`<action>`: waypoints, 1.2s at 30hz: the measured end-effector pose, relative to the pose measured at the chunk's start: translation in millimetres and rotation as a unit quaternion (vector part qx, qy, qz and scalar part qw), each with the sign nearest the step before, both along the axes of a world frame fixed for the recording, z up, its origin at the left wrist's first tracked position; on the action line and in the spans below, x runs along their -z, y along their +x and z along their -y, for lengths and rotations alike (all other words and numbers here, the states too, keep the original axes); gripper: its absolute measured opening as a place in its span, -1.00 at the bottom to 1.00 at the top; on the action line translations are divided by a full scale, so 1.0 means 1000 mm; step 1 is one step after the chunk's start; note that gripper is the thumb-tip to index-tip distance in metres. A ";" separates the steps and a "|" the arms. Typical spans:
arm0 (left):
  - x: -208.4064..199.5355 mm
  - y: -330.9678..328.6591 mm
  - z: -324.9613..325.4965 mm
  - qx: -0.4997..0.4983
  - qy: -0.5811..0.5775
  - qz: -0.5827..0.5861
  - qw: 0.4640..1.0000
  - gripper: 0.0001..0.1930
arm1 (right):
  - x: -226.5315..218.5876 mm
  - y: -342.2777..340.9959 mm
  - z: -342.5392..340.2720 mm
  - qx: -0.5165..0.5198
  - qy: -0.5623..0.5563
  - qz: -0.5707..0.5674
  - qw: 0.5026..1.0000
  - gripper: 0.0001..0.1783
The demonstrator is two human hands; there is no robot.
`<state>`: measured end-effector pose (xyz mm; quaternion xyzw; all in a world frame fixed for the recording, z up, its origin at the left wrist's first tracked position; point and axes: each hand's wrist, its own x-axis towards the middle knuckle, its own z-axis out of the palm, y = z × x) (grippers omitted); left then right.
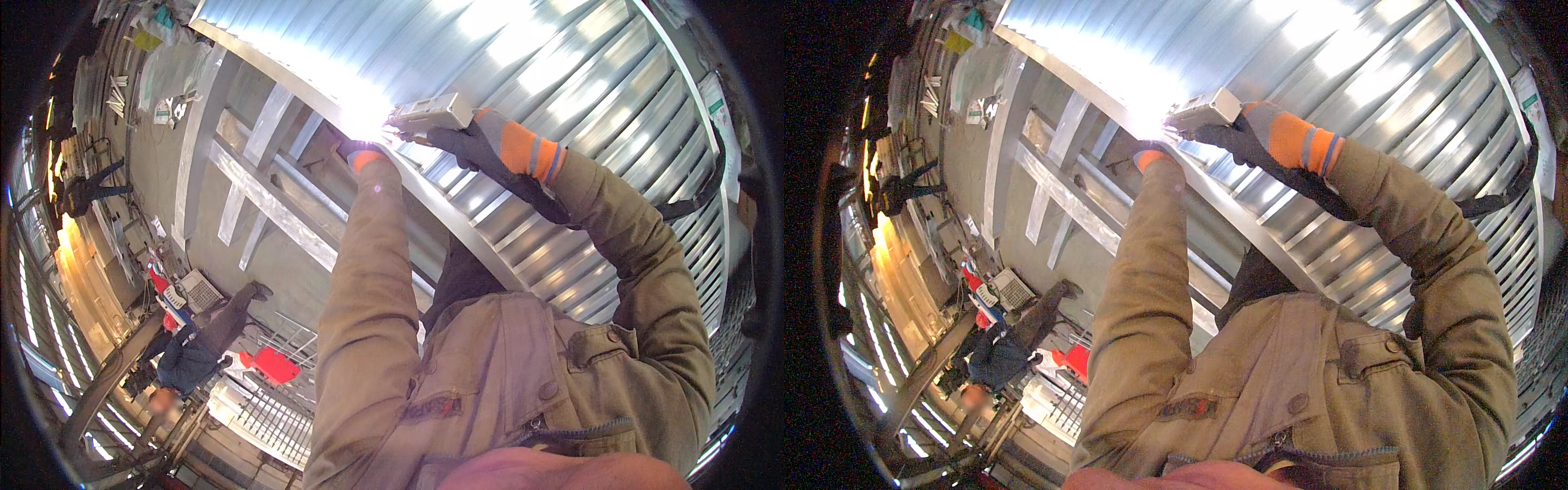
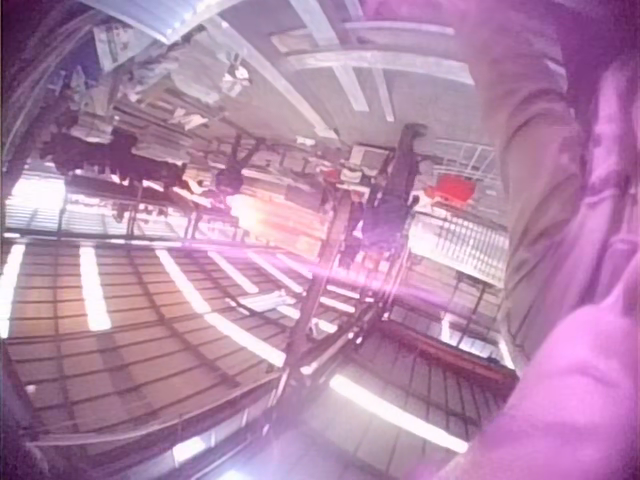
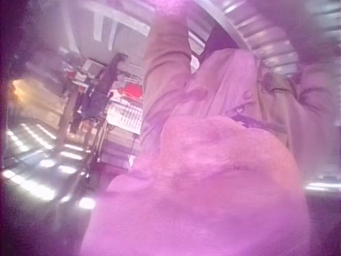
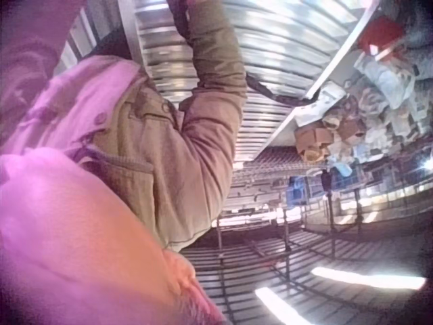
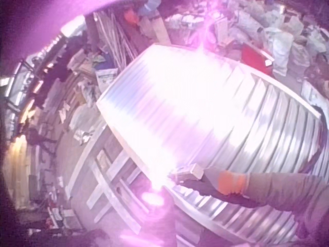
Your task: The person welds seams on a large rectangular metal frame using a handheld welding torch. They repeatedly reposition the frame and apply short weld beads along the edges, producing bright sparks and smoke throughout the clip.
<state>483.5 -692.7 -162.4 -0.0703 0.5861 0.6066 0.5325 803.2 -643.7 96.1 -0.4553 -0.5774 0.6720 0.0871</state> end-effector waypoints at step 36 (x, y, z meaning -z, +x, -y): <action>0.032 -0.006 -0.006 0.074 -0.100 -0.195 0.973 -0.59 | -0.012 0.001 -0.033 -0.075 -0.057 0.014 0.995 -0.41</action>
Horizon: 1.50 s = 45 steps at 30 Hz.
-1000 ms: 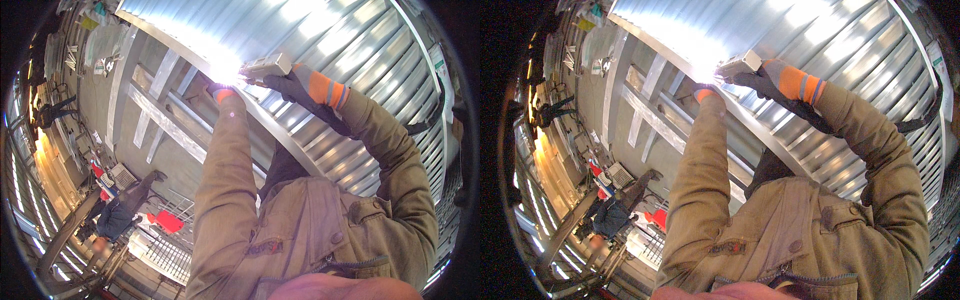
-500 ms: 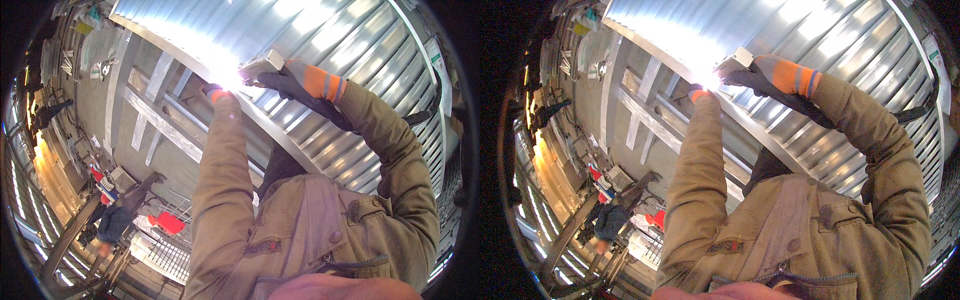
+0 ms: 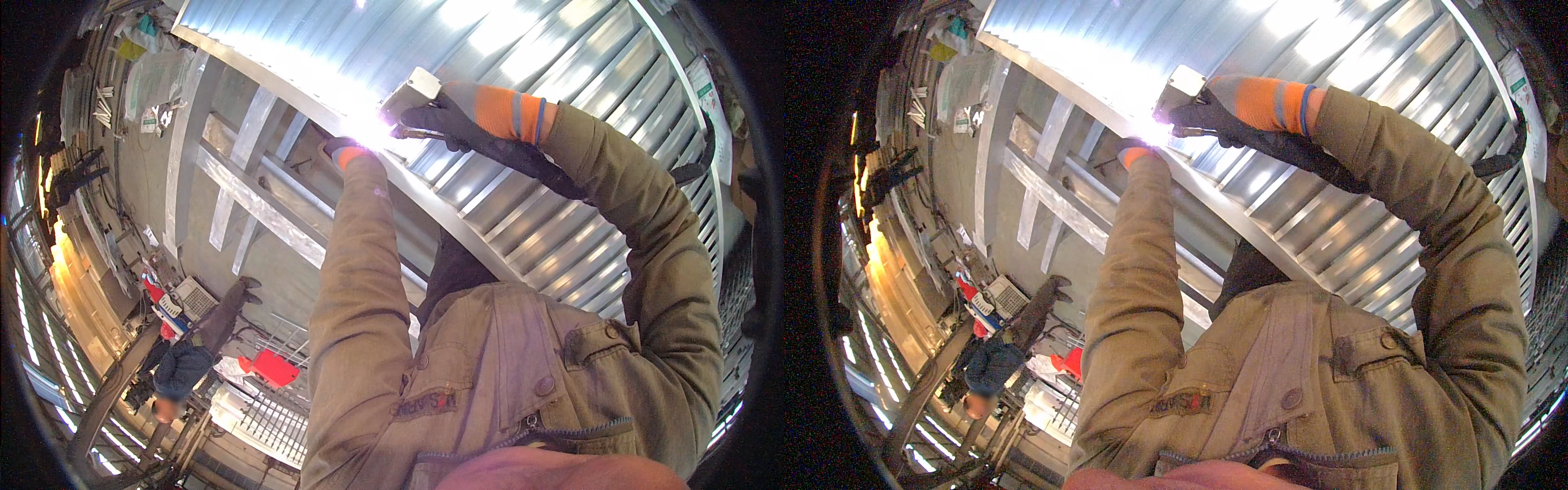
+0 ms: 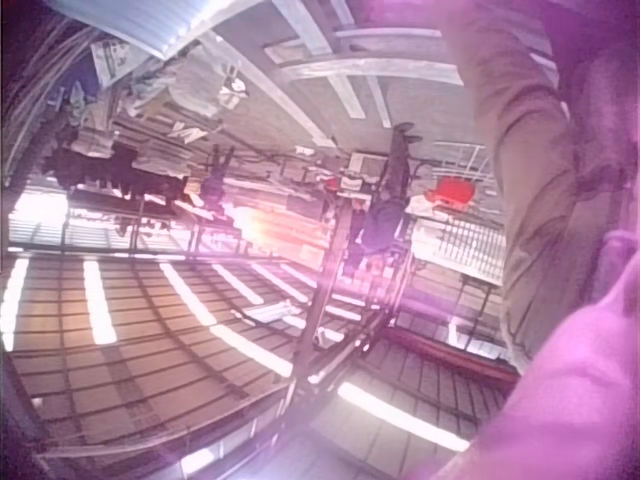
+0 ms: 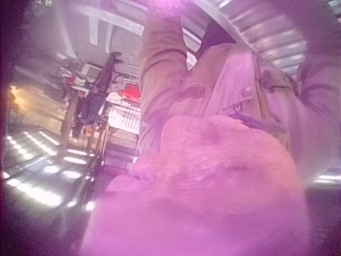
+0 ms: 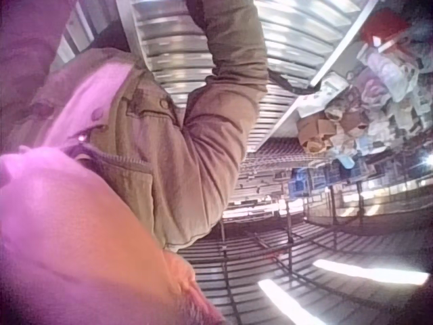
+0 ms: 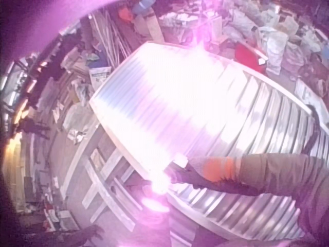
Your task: The person welds seams on a large rectangular metal frame using a handheld welding torch. They repeatedly reposition the frame and apply short weld beads along the edges, producing bright sparks and smoke throughout the clip.
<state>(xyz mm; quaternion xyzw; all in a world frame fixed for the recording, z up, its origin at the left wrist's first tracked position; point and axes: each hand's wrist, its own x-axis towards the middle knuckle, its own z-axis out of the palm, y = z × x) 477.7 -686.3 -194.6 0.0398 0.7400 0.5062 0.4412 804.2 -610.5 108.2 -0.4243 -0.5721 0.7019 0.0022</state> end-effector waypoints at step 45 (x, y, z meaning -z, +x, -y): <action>-0.072 0.026 -0.006 -0.114 0.061 0.074 0.989 -0.55 | 0.037 0.013 0.021 0.111 0.048 -0.116 0.986 -0.27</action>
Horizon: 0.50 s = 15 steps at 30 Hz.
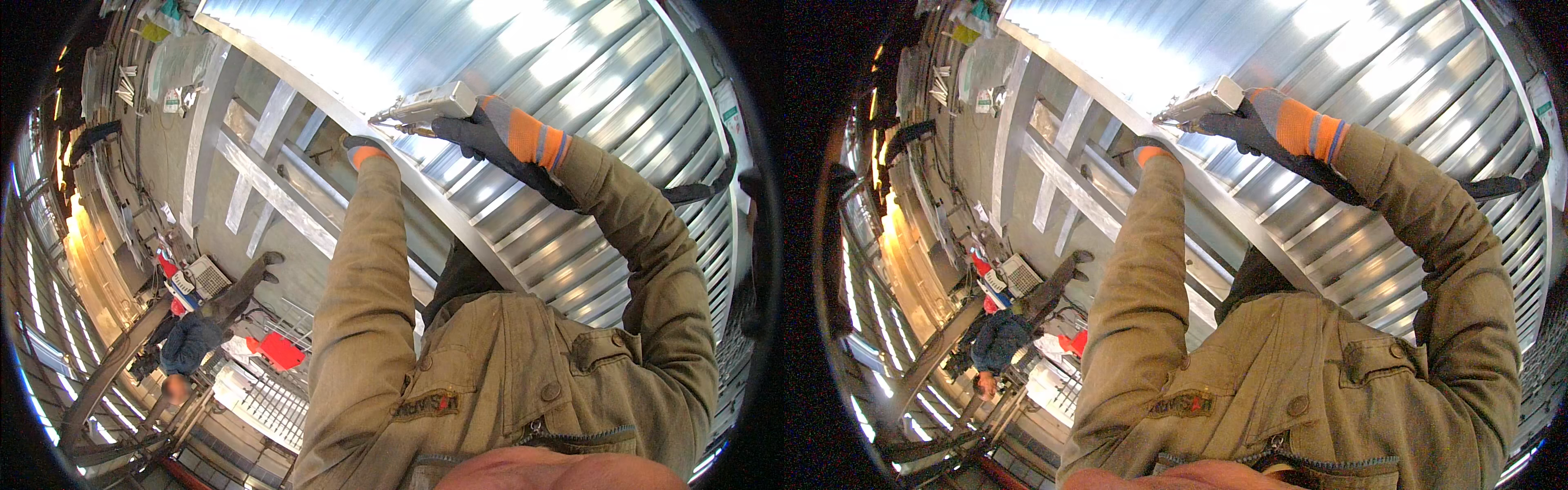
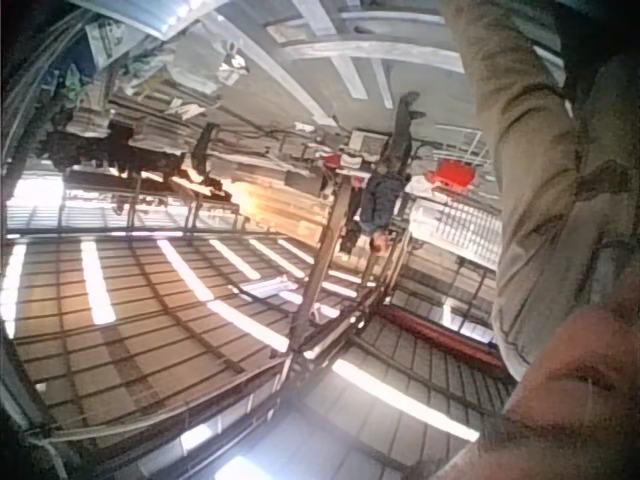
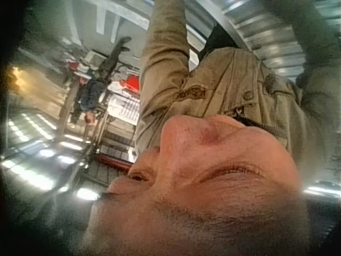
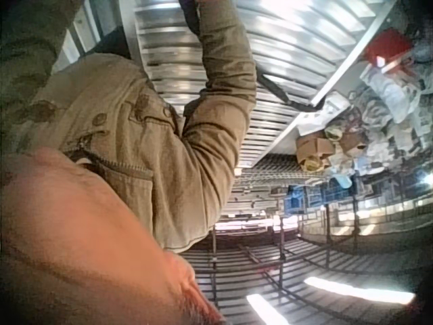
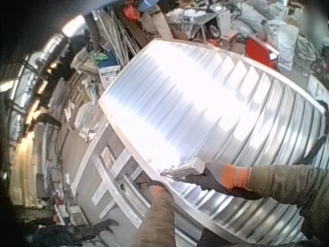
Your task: The person welds seams on a large rectangular metal frame using a handheld welding torch. They repeatedly reposition the frame and apply short weld beads along the edges, producing bright sparks and smoke throughout the clip.
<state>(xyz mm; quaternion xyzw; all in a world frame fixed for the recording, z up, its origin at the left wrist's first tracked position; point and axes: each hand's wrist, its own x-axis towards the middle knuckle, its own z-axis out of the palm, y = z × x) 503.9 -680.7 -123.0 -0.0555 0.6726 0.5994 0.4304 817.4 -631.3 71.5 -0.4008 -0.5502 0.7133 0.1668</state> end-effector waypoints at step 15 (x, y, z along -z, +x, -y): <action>-0.005 0.001 -0.004 -0.032 0.084 0.032 0.995 -0.56 | -0.021 -0.002 -0.008 -0.036 -0.047 0.005 0.998 -0.41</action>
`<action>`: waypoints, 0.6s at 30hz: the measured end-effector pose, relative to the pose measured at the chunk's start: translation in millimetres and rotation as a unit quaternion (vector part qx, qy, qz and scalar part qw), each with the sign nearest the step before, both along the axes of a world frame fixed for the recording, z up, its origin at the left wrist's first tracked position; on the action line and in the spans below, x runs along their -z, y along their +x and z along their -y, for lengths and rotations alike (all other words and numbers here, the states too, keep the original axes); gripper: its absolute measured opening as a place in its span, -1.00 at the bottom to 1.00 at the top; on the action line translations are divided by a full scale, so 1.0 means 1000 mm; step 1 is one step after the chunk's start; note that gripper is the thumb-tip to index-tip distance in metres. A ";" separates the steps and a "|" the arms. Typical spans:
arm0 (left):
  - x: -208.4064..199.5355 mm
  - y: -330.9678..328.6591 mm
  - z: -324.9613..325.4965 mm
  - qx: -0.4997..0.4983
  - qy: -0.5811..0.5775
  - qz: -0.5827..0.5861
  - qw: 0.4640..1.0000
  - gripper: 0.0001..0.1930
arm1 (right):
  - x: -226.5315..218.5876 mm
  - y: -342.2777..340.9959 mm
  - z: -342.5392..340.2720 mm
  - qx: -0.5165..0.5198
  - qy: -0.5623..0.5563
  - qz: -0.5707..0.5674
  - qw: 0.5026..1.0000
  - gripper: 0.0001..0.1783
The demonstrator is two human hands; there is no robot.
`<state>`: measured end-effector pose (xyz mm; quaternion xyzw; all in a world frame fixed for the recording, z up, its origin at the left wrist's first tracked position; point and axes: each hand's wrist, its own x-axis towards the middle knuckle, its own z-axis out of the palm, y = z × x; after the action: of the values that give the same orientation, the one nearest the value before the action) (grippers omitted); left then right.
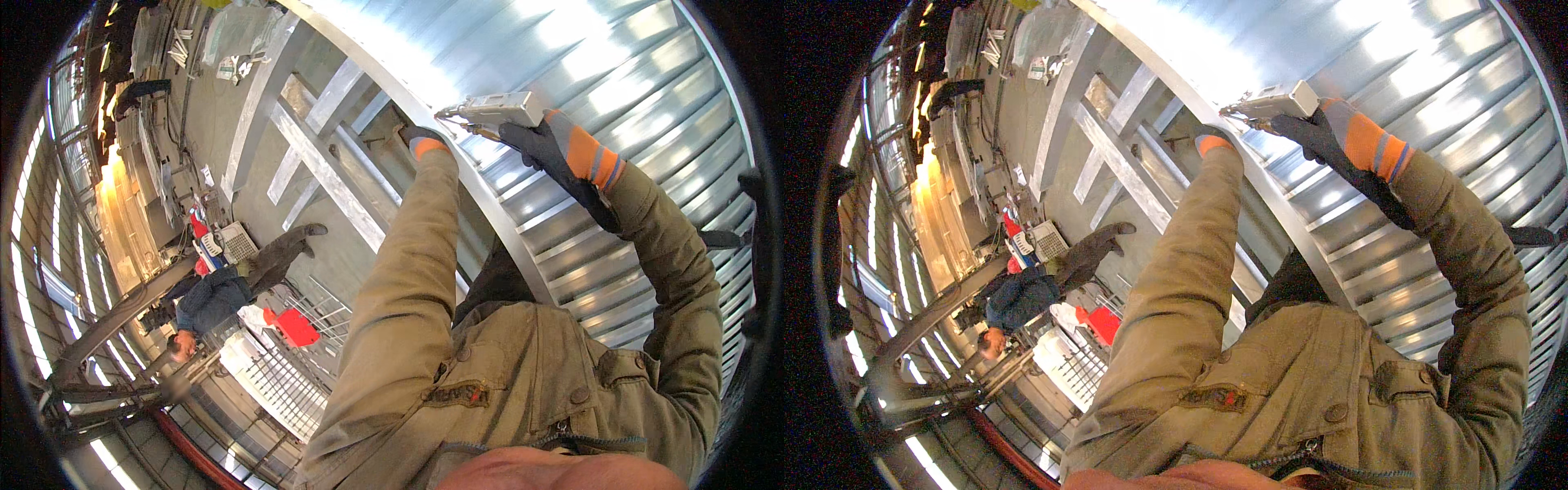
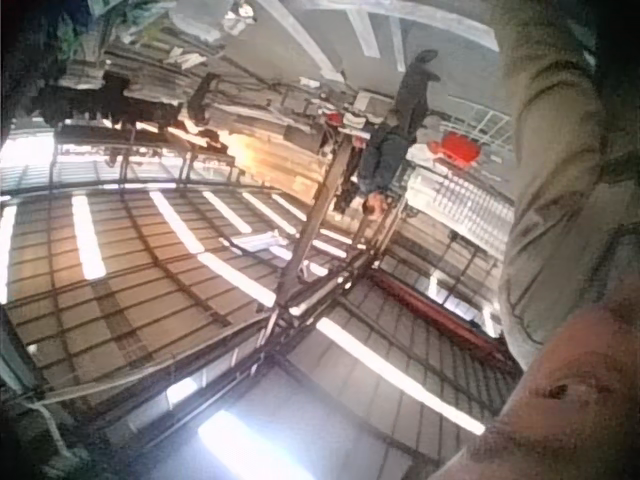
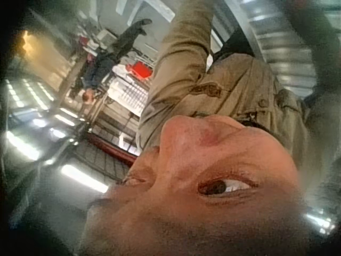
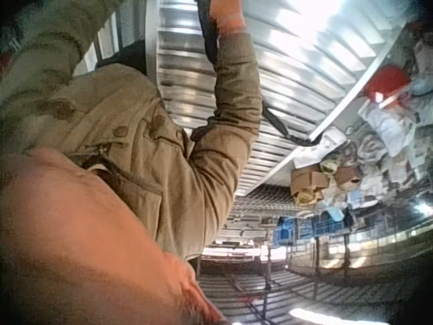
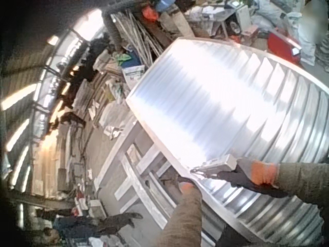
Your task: The person welds seams on a large rectangular metal frame using a handheld welding torch. They repeatedly reposition the frame and apply short weld beads along the edges, producing bright sparks and smoke throughout the clip.
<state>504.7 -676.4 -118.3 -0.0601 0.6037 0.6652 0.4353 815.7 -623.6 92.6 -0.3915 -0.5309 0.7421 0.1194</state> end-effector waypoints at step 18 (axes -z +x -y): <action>0.061 -0.032 0.009 -0.046 -0.026 0.051 0.997 -0.52 | -0.010 -0.001 -0.001 -0.019 -0.014 -0.010 1.000 -0.42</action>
<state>472.7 -685.2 -179.8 -0.1328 0.5942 0.6645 0.4333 815.2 -622.9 102.6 -0.3758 -0.5263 0.7555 0.1051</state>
